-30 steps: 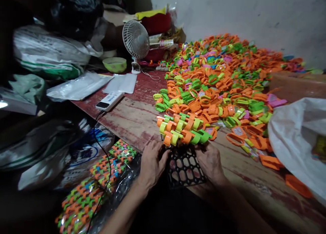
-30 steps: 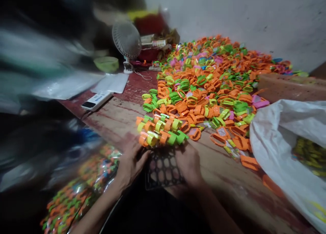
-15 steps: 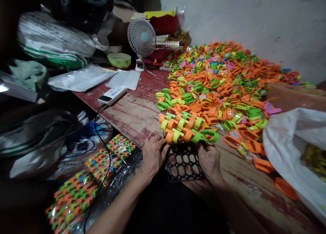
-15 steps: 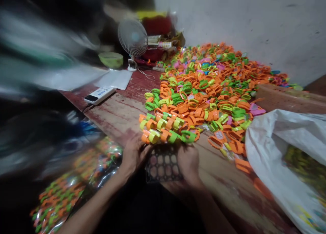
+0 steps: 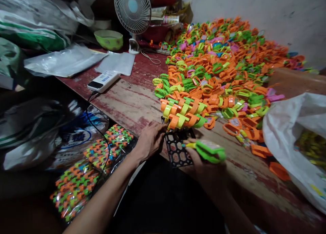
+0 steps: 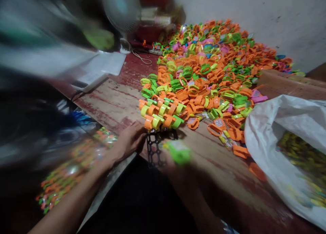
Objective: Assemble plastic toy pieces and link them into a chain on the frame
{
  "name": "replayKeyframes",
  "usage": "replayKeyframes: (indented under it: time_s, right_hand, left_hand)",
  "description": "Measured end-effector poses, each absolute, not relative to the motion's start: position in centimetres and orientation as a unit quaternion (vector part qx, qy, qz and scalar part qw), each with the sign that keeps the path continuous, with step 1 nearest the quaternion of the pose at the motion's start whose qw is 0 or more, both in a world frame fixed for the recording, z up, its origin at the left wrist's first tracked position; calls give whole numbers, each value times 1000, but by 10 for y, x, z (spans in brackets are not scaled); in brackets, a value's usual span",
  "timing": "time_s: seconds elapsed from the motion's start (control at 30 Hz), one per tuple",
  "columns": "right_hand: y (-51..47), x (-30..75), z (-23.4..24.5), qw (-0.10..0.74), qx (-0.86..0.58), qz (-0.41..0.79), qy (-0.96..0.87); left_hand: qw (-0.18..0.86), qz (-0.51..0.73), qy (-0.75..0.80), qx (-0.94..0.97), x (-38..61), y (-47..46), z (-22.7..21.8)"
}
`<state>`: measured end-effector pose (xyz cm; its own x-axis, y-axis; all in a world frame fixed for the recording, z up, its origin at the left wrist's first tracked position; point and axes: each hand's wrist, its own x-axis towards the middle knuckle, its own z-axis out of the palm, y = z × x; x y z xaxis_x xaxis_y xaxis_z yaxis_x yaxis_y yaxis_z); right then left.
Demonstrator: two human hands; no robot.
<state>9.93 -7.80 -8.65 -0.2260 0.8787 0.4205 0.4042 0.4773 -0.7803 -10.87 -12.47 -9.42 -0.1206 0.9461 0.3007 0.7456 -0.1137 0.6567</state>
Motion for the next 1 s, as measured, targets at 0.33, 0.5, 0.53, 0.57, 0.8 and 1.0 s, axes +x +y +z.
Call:
replayKeyframes:
  time_s: [0.33,0.5,0.53,0.57,0.8,1.0]
  right_hand:
    - [-77,59,-106,464,-298,126,-825]
    - [-74,58,-101,463,-258,67,-846]
    - [-73,57,-99,459,-260,68,-847]
    - [-72,57,-97,453,-259,68,-850]
    - [-71,55,-87,424,-273,22,-863]
    - [-77,57,-93,373,-349,66,-857]
  left_hand:
    - [124,406,619,661,-106,-127,-100]
    - [146,395,619,663,-106,-134,-89]
    - [159,387,622,662,-106,-135,-86]
    - [175,379,624,660,-106,-137,-83]
    - [231,383,628,637,-106,-134,-82]
    - [219,418,611,636,-108,-133,-95]
